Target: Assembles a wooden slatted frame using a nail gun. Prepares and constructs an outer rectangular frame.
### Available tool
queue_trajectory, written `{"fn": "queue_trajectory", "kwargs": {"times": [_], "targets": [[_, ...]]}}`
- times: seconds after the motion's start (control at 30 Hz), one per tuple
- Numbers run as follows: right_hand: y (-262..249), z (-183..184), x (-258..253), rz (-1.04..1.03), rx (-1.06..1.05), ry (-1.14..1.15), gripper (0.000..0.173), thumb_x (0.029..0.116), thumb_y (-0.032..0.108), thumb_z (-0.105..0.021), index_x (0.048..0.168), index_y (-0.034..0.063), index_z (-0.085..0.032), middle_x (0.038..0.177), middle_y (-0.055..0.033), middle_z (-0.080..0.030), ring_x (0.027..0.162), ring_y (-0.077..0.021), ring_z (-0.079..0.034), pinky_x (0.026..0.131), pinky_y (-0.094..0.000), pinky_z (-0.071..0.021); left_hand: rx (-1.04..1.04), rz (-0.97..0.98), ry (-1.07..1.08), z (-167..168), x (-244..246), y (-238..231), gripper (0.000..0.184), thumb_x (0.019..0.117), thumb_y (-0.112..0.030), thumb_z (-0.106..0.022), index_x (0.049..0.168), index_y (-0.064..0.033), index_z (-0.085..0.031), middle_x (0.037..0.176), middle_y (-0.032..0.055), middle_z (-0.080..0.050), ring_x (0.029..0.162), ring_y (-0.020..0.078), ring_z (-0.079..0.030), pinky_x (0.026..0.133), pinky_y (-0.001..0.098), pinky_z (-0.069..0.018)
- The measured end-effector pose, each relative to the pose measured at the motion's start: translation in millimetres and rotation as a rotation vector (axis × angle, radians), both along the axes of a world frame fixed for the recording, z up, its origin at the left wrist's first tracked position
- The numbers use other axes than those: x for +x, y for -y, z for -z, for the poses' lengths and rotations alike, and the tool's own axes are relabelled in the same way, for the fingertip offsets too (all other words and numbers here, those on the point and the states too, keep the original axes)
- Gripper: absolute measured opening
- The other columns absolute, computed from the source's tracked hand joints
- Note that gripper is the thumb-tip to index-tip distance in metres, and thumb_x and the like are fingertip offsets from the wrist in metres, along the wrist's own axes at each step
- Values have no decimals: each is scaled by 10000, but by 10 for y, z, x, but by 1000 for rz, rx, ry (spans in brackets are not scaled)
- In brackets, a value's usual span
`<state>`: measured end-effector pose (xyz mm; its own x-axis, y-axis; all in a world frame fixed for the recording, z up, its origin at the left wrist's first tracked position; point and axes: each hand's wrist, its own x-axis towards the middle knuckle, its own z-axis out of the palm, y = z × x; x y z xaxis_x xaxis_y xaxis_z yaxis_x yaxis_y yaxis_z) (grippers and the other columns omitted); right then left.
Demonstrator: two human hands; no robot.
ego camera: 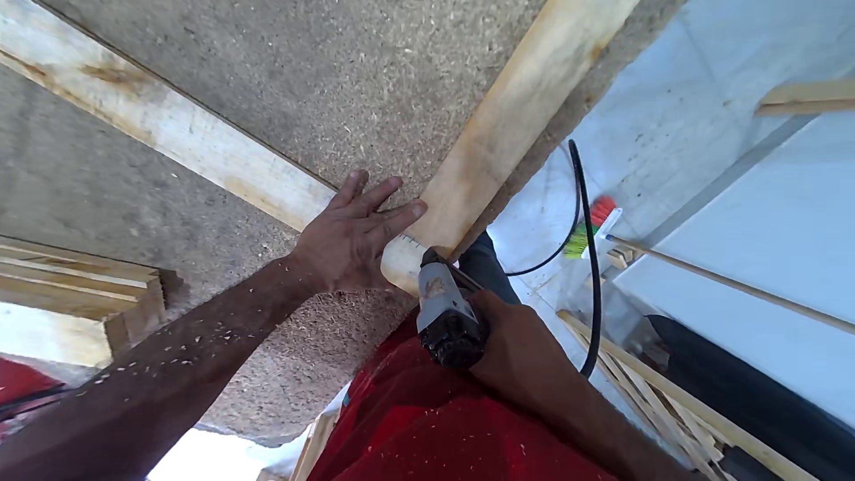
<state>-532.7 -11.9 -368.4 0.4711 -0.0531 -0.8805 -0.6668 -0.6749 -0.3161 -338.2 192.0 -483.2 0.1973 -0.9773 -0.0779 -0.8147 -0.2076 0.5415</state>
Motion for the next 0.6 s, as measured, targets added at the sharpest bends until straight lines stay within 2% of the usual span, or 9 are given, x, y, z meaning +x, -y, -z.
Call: {"fn": "queue_trajectory", "kwargs": {"times": [0.3, 0.4, 0.47, 0.53, 0.6], "targets": [[63, -10, -97, -5, 16, -40, 524, 803, 550, -702, 1206, 225, -622, 780, -2, -677, 756, -215, -699, 639, -475, -560, 16, 5, 22, 7, -10, 2, 1114, 691, -785, -703, 1607, -245, -369, 1555, -17, -519, 1543, 321, -301, 1243, 664, -82], [74, -28, -89, 7, 13, -77, 512, 792, 538, -715, 1172, 210, -616, 786, -7, -673, 766, -223, -697, 646, -480, -560, -4, 10, 24, 22, -5, -1, 1082, 704, -772, -702, 1599, -254, -385, 1568, -19, -504, 1542, 325, -302, 1236, 676, -93], [69, -29, -102, 7, 12, -61, 568, 800, 561, -699, 1248, 226, -601, 800, -8, -682, 774, -222, -702, 654, -481, -562, -23, 8, 18, 28, -18, -10, 1051, 709, -785, -694, 1571, -241, -440, 1559, -11, -514, 1539, 324, -308, 1236, 678, -92], [81, -11, -119, 15, 11, -31, 692, 795, 565, -696, 1404, 268, -556, 821, -15, -703, 777, -228, -709, 663, -494, -572, -17, 13, 28, 27, -7, -6, 1026, 715, -802, -687, 1545, -235, -482, 1561, -9, -512, 1539, 322, -309, 1236, 679, -95], [101, -1, -135, -3, 12, -24, 664, 793, 572, -690, 1371, 266, -571, 841, -20, -710, 803, -233, -714, 680, -501, -574, -5, 16, 39, 23, -7, -10, 1009, 720, -801, -681, 1537, -239, -494, 1566, -21, -506, 1542, 318, -302, 1236, 679, -96]]}}
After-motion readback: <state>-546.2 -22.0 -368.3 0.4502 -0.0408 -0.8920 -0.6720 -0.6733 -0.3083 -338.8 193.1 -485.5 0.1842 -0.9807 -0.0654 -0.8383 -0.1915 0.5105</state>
